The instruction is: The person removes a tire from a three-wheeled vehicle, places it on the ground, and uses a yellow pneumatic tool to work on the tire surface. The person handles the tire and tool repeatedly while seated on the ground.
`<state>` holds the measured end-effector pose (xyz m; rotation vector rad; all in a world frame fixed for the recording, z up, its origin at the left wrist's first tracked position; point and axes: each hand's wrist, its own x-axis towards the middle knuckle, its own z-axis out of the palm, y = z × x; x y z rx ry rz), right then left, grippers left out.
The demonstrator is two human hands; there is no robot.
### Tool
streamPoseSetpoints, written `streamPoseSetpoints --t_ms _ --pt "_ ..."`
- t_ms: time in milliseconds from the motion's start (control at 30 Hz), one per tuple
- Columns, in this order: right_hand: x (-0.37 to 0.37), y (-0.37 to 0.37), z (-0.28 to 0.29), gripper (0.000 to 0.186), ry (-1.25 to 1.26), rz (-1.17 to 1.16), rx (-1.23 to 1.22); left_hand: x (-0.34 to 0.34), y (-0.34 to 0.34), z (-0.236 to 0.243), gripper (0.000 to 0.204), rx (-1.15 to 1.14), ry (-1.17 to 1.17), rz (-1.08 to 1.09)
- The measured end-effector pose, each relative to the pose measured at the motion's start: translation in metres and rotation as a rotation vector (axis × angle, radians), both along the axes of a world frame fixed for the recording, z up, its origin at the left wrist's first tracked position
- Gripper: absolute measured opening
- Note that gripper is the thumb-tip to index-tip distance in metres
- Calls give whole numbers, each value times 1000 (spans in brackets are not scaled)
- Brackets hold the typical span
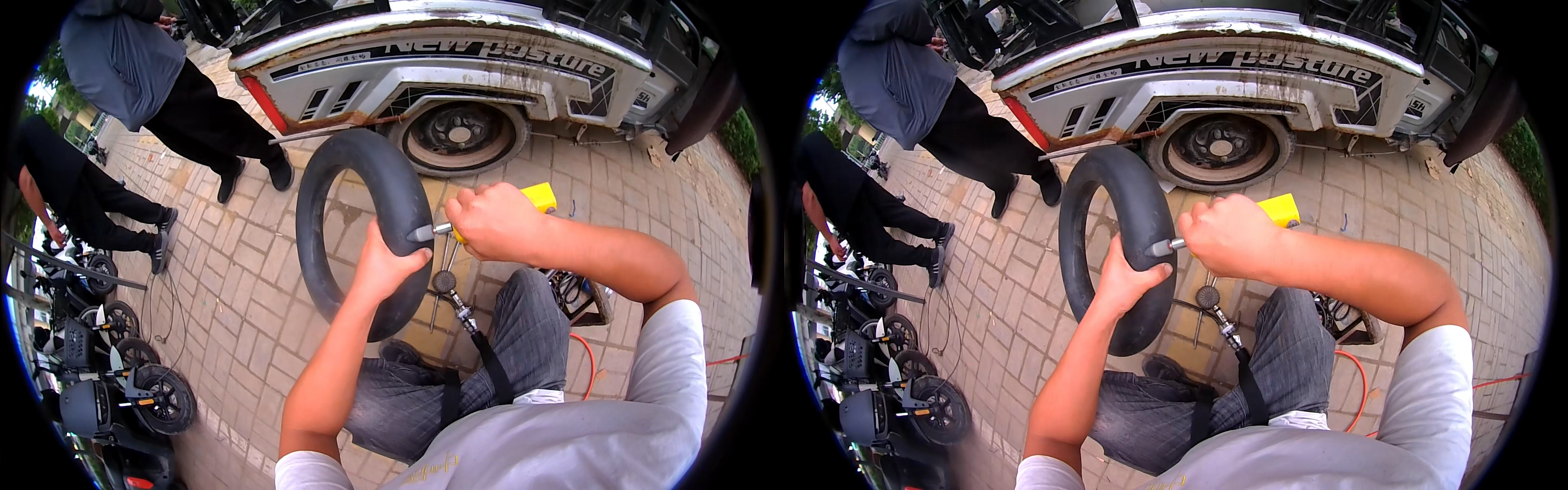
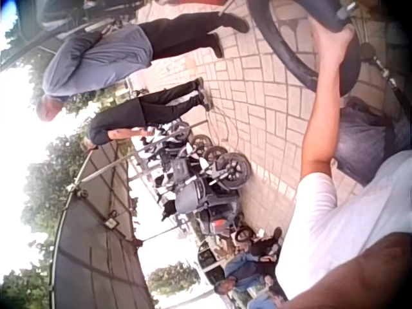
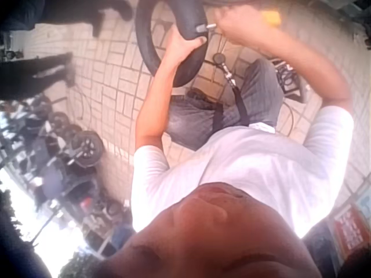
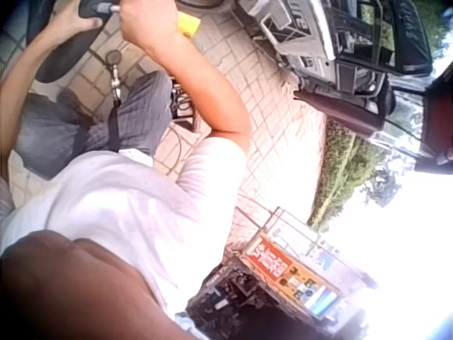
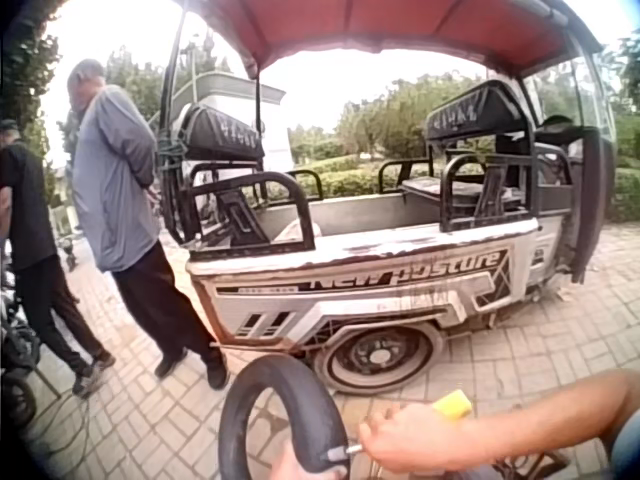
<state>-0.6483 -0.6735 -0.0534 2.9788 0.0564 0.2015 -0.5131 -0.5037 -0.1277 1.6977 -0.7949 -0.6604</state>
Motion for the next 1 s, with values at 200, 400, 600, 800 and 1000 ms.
streamPoseSetpoints --t_ms 200,400,600,800,1000 --pt "1 -3 1 26 -20 11 -2 0 0 -4 73 -2 11 2" --pt "2 -4 3 26 -22 7 4 0 0 -3 77 14 20 -8" --pt "2 0 6 21 1 11 -13 2 2 -8 84 25 17 -29" --pt "0 4 8 14 11 22 -23 2 4 -10 80 2 32 -15" --pt "-1 5 8 17 24 26 -19 -1 3 -4 72 18 25 -4"
